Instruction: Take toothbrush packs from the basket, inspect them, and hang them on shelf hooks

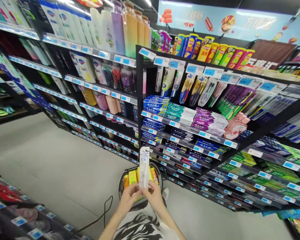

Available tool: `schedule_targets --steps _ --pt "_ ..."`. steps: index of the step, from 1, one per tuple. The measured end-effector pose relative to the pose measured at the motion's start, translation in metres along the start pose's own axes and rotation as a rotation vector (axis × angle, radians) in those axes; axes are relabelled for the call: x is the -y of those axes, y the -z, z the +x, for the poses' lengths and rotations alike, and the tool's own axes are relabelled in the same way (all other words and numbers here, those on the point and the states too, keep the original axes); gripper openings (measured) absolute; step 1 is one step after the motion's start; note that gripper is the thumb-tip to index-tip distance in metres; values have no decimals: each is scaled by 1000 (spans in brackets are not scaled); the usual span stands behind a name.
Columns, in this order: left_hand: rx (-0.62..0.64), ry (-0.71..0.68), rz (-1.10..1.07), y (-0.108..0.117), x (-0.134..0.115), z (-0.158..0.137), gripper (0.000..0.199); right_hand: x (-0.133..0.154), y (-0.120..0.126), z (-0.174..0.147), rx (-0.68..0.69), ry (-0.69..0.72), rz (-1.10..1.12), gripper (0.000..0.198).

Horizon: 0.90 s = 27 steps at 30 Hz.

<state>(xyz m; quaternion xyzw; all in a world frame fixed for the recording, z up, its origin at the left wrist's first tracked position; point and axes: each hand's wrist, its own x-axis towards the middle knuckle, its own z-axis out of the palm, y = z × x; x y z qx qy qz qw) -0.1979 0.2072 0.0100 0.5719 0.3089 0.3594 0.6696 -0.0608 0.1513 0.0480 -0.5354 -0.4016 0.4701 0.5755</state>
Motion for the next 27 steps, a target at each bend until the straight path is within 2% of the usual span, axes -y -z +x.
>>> schedule_targets --steps 9,16,27 --pt "-63 20 -6 1 9 -4 31 -12 7 -7 -12 -49 86 39" --pt "-36 54 -57 -2 4 -5 35 -11 8 -8 -32 -60 92 40" --pt "-28 77 6 -3 1 -6 34 -10 10 -11 -35 -22 47 38"
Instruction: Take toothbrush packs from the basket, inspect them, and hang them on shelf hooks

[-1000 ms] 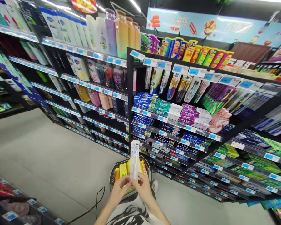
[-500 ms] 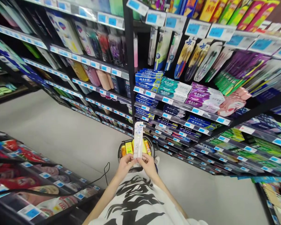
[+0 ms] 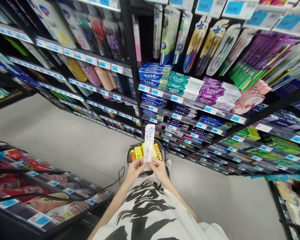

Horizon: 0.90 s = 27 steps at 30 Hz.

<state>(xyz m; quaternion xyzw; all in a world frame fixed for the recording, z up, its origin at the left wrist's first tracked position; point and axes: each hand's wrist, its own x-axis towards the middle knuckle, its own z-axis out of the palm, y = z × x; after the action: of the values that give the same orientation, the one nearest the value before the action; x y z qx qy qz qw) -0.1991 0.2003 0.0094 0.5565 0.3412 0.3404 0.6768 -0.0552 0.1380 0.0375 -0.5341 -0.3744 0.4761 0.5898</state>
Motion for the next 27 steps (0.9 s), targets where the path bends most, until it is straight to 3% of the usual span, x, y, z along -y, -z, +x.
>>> schedule_targets --steps 22,27 --pt "-6 27 -65 -5 0 -2 33 -5 3 -5 -29 -71 63 40" --pt "91 53 -119 -1 -3 -3 37 -4 4 -2 -125 -108 207 49"
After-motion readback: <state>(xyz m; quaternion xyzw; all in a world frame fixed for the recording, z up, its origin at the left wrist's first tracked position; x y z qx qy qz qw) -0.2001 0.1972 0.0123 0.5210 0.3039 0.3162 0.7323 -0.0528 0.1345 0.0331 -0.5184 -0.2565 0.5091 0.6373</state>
